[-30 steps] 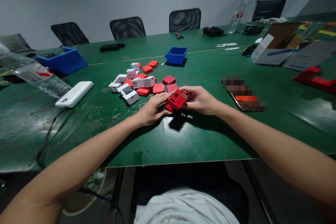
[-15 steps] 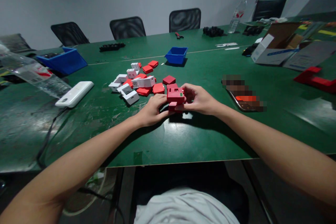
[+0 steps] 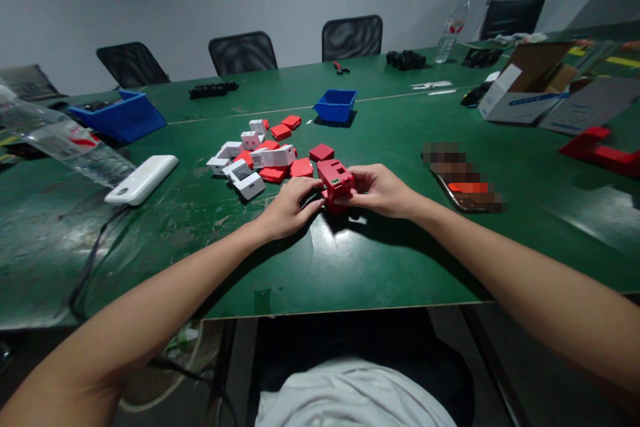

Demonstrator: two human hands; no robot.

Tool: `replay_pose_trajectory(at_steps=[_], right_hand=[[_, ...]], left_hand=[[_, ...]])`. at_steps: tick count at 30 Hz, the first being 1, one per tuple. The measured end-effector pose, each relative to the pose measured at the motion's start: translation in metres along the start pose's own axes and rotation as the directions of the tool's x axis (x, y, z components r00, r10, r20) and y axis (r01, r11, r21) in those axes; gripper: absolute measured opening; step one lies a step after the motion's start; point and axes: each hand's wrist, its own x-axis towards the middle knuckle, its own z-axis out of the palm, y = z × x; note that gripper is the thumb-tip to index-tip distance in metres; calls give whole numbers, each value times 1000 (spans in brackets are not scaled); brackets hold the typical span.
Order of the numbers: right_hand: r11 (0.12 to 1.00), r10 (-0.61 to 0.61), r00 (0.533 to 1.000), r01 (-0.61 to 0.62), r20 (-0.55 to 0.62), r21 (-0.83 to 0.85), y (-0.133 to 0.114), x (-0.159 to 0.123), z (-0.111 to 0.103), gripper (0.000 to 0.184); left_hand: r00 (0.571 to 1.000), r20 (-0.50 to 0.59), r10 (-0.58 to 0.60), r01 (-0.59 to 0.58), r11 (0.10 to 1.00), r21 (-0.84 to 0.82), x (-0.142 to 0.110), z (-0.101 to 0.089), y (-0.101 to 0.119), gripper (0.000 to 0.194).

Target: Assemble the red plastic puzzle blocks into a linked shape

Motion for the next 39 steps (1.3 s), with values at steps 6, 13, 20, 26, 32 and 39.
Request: replay_pose_trajectory(at_steps=[6,13,20,26,32,39], right_hand=[[996,-79,996,78,-38,-43,-1,-1,2,28],[967,-214,977,211,-6,-144,2,-3,-1,19],[957,-226,974,225,13,-185,2,-2,-2,15],[979,-137,989,126,-61,-160,1,1,-3,26],[998,2,998,-6,-60,-68,-5,-2,0,47],[987,-43,991,23,-124,-158,-9,-3,1,49]], left_hand=[[999,36,40,-40,999,14,1,-2,7,43],[999,42,33,-33,999,6,-1,-2,8,51],[1000,-22,16,-17,999,-42,0,0,5,44],[994,-113,8,-11,1000,-23,0,1,8,38],[974,-225,-10,28,996,79,-1,1,8,38],[946,-321,36,13,989,148,0,1,11,41]])
